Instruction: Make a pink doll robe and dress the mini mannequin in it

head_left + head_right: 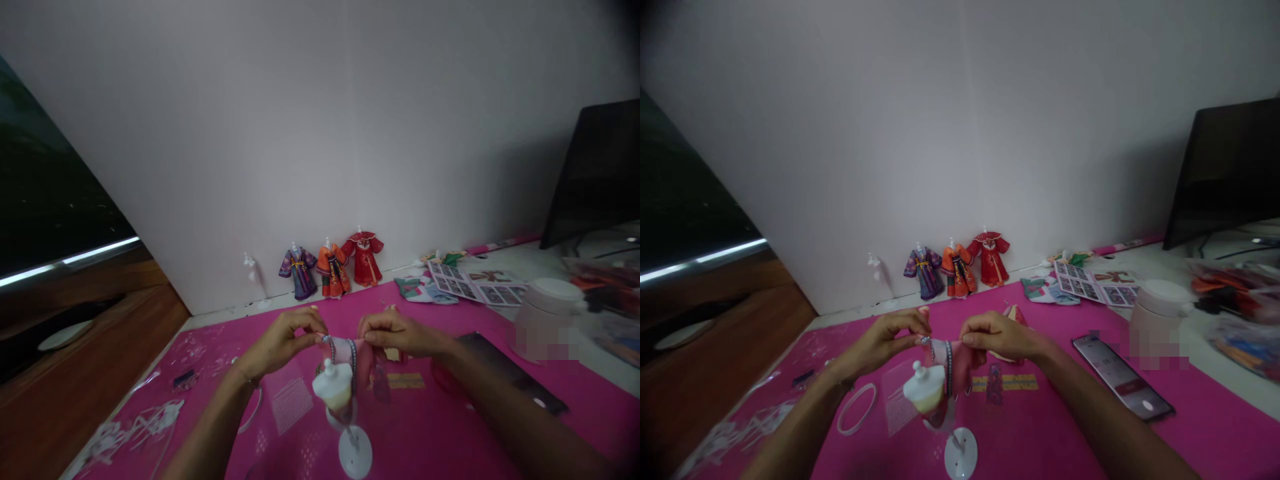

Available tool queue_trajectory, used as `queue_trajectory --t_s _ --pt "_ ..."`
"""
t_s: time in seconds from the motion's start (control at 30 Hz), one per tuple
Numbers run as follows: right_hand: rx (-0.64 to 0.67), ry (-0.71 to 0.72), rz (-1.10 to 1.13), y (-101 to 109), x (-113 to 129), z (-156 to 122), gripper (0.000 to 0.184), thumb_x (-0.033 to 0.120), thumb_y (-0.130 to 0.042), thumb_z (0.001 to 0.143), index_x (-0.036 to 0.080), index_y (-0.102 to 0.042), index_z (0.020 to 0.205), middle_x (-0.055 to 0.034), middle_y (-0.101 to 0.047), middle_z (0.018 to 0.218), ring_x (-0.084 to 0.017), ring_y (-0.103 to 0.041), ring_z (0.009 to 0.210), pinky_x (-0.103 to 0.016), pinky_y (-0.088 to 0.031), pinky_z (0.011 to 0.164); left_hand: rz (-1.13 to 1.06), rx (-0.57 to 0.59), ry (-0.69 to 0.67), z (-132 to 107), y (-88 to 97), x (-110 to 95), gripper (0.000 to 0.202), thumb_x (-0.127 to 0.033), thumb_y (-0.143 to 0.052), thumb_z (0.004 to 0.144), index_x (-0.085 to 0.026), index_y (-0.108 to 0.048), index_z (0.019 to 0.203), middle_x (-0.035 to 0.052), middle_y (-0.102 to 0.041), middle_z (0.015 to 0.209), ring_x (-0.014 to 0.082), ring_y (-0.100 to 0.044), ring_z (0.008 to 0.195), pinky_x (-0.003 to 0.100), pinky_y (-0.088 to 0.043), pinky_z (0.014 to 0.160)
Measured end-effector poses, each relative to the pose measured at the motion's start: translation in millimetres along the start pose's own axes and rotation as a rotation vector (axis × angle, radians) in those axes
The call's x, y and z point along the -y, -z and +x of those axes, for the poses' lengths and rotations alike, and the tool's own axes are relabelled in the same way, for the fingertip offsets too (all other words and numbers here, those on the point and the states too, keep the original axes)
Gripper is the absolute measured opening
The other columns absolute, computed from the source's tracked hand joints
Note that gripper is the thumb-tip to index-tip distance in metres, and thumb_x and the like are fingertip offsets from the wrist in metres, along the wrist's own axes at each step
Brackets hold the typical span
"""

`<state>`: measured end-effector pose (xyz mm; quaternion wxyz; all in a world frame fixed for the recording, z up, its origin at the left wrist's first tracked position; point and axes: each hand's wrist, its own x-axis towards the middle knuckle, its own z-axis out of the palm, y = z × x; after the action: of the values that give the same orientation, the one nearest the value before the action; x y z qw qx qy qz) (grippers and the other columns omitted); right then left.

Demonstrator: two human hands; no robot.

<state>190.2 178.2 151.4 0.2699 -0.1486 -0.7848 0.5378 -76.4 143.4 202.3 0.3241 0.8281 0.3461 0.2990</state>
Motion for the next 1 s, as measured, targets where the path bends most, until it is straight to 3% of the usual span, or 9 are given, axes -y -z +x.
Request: queue_trajectory --t_s 0.2,0.37,0.5,0.67,0.77,0.87,1.0 --pt "0.075 0.016 -0.012 4.0 9.1 6.9 0.041 0.057 -0.056 0.091 0.017 -0.059 0.082 0.0 -0.058 0.071 -0.012 -0.056 0.063 -0.026 -0.045 0.059 0.106 0.064 0.01 -3.4 10.2 -14.2 0.016 -0.024 -0.06 0.092 -0.02 -0.076 0.095 0.0088 -0.066 0.104 0.0196 -0.064 0.093 0.032 -0.051 0.081" --pt "0.099 0.005 -0.032 3.4 10.0 11.1 0.037 0.052 -0.056 0.093 0.017 -0.06 0.081 0.0009 -0.058 0.07 -0.012 -0.055 0.062 -0.025 -0.044 0.059 0.166 0.122 0.095 -11.6 18.0 -31.8 0.023 -0.023 -0.053 0.095 -0.019 -0.075 0.1 0.0078 -0.066 0.098 0.0147 -0.062 0.075 0.024 -0.051 0.063" --pt "0.084 -0.004 -0.04 0.2 8.6 13.3 0.034 0.049 -0.055 0.094 0.017 -0.06 0.083 0.0003 -0.061 0.07 -0.013 -0.058 0.064 -0.025 -0.044 0.06 0.159 0.135 0.164 -18.8 22.0 -37.1 0.026 -0.024 -0.051 0.095 -0.017 -0.074 0.103 0.0056 -0.067 0.086 0.0115 -0.06 0.06 0.023 -0.05 0.057" --pt "0.011 -0.03 -0.062 -6.6 5.5 15.8 0.027 0.043 -0.07 0.085 0.018 -0.063 0.092 0.0004 -0.064 0.079 -0.014 -0.06 0.072 -0.026 -0.044 0.064 0.092 0.073 0.24 -26.3 18.8 -32.3 0.023 -0.027 -0.055 0.092 -0.017 -0.071 0.105 0.0029 -0.068 0.078 0.0139 -0.063 0.062 0.026 -0.052 0.06" --pt "-0.064 -0.034 -0.088 -11.3 -2.5 18.0 0.029 0.036 -0.08 0.076 0.019 -0.064 0.092 0.0026 -0.061 0.077 -0.013 -0.057 0.07 -0.025 -0.041 0.062 0.03 0.012 0.28 -29.9 11.3 -27.4 0.015 -0.027 -0.058 0.091 -0.017 -0.067 0.096 0.0015 -0.066 0.079 0.0143 -0.062 0.068 0.027 -0.052 0.063" --pt "-0.1 -0.044 -0.074 -15.5 -12.4 20.3 0.023 0.039 -0.072 0.083 0.019 -0.061 0.086 0.0014 -0.062 0.073 -0.015 -0.058 0.068 -0.026 -0.043 0.062 -0.034 -0.043 0.302 -31.5 3.1 -18.7 0.008 -0.026 -0.062 0.087 -0.017 -0.061 0.087 -0.0009 -0.062 0.076 0.0125 -0.059 0.067 0.024 -0.048 0.062" --pt "-0.118 -0.049 -0.065 -18.3 -18.9 21.6 0.027 0.044 -0.065 0.088 0.018 -0.061 0.081 -0.0008 -0.062 0.076 -0.014 -0.059 0.068 -0.027 -0.046 0.063 -0.151 -0.062 0.34 -30.3 -5.7 -1.6 0.02 -0.035 -0.066 0.083 -0.017 -0.059 0.081 -0.0019 -0.061 0.068 0.0122 -0.058 0.06 0.025 -0.047 0.058"
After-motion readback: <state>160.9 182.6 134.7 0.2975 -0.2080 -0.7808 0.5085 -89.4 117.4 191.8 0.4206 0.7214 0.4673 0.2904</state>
